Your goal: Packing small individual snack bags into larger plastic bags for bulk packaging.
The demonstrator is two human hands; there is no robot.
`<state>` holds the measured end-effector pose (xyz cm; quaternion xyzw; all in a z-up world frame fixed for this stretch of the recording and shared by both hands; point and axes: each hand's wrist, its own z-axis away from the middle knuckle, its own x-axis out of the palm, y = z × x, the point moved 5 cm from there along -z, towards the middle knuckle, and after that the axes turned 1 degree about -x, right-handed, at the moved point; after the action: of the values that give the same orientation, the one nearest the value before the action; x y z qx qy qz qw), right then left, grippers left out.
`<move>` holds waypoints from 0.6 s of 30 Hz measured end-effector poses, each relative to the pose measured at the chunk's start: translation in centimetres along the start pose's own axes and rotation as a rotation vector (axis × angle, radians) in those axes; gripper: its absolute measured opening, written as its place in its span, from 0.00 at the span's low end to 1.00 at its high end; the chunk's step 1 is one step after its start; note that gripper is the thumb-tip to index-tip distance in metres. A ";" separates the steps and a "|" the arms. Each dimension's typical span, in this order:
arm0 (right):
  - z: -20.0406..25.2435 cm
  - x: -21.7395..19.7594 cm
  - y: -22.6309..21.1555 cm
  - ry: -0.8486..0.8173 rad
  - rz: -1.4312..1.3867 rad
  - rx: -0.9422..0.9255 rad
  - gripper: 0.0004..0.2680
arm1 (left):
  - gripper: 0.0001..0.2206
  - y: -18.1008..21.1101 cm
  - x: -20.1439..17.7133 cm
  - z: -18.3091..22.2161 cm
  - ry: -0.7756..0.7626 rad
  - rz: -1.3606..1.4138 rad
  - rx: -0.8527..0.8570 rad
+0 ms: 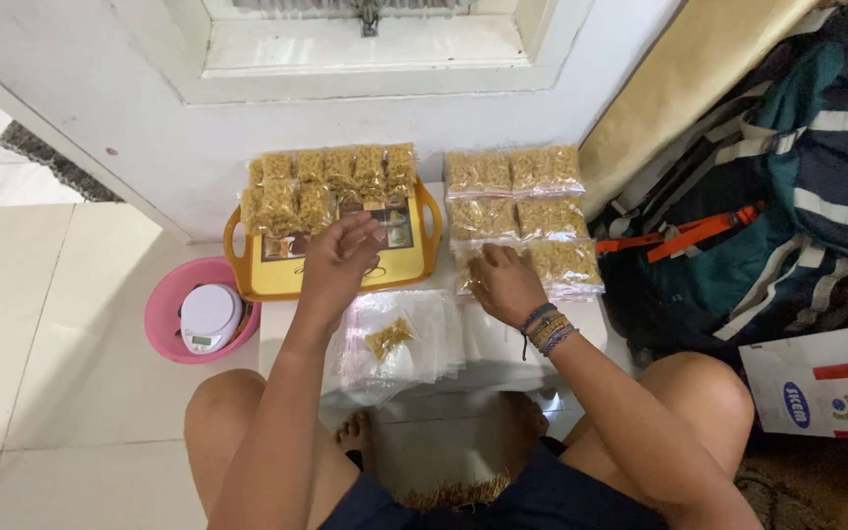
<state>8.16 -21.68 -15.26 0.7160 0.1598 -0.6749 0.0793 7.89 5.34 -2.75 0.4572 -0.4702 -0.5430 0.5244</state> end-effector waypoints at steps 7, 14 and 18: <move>-0.3 0.3 -4.4 0.283 -0.032 -0.351 0.10 | 0.21 -3.1 1.9 1.2 -0.266 -1.051 0.044; 0.9 2.8 -9.4 -0.009 -0.127 -0.446 0.13 | 0.16 -16.6 3.9 0.2 -0.500 -1.422 0.013; 0.5 3.2 -9.5 -0.045 -0.191 -0.393 0.10 | 0.09 -14.4 3.7 0.6 -0.524 -1.429 0.021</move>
<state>4.59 -12.59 -17.55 0.6530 0.3536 -0.6511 0.1567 5.19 1.73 -16.94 0.5116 -0.1740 -0.8368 -0.0879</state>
